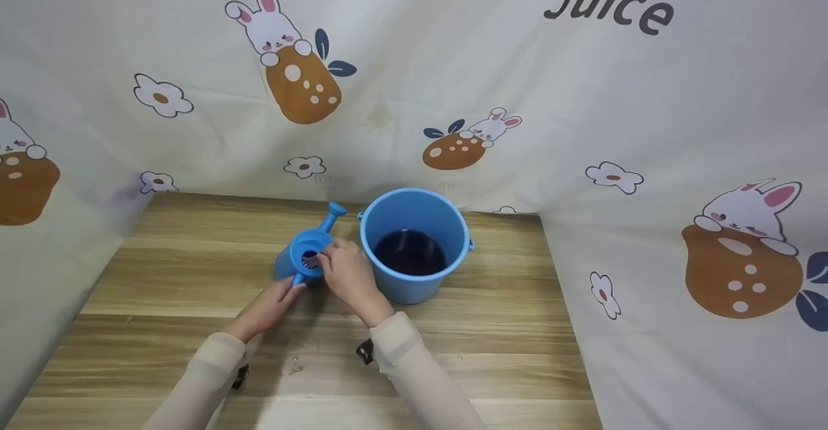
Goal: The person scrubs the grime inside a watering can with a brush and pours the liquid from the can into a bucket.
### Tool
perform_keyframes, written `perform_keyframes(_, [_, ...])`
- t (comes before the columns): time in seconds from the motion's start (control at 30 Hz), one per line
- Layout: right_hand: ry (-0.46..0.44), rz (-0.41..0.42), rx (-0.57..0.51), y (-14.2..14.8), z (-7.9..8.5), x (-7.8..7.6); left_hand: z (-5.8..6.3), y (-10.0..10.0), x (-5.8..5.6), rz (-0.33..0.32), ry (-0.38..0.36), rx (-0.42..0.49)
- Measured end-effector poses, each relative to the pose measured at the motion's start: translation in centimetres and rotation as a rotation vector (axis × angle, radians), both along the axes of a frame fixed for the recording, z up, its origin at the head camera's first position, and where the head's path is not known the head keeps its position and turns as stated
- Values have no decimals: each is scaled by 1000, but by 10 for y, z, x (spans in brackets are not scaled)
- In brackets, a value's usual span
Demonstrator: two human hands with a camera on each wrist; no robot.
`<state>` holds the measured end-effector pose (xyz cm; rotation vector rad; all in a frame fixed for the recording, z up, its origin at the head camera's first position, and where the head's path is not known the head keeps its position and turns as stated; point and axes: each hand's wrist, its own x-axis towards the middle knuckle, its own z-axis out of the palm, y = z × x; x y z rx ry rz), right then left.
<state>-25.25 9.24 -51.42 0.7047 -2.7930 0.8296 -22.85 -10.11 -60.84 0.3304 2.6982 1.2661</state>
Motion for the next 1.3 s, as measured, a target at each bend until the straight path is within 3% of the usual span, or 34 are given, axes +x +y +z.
perform_keyframes(0.13, [33, 6, 50, 1, 3, 2, -2, 0, 0, 7, 46, -11])
perform_keyframes(0.43, [115, 12, 136, 1, 8, 8, -2, 1, -1, 18, 25, -3])
perform_keyframes(0.83, [339, 121, 280, 2, 8, 8, -1, 1, -1, 8, -5, 13])
perform_keyframes(1.03, [444, 172, 330, 3, 8, 5, -3, 0, 0, 5, 63, 16])
perform_keyframes(1.13, [452, 203, 323, 3, 7, 3, -5, -1, 0, 6, 86, 17])
perform_keyframes(1.3, [422, 235, 329, 3, 8, 1, -5, -1, 2, 6, 49, 18])
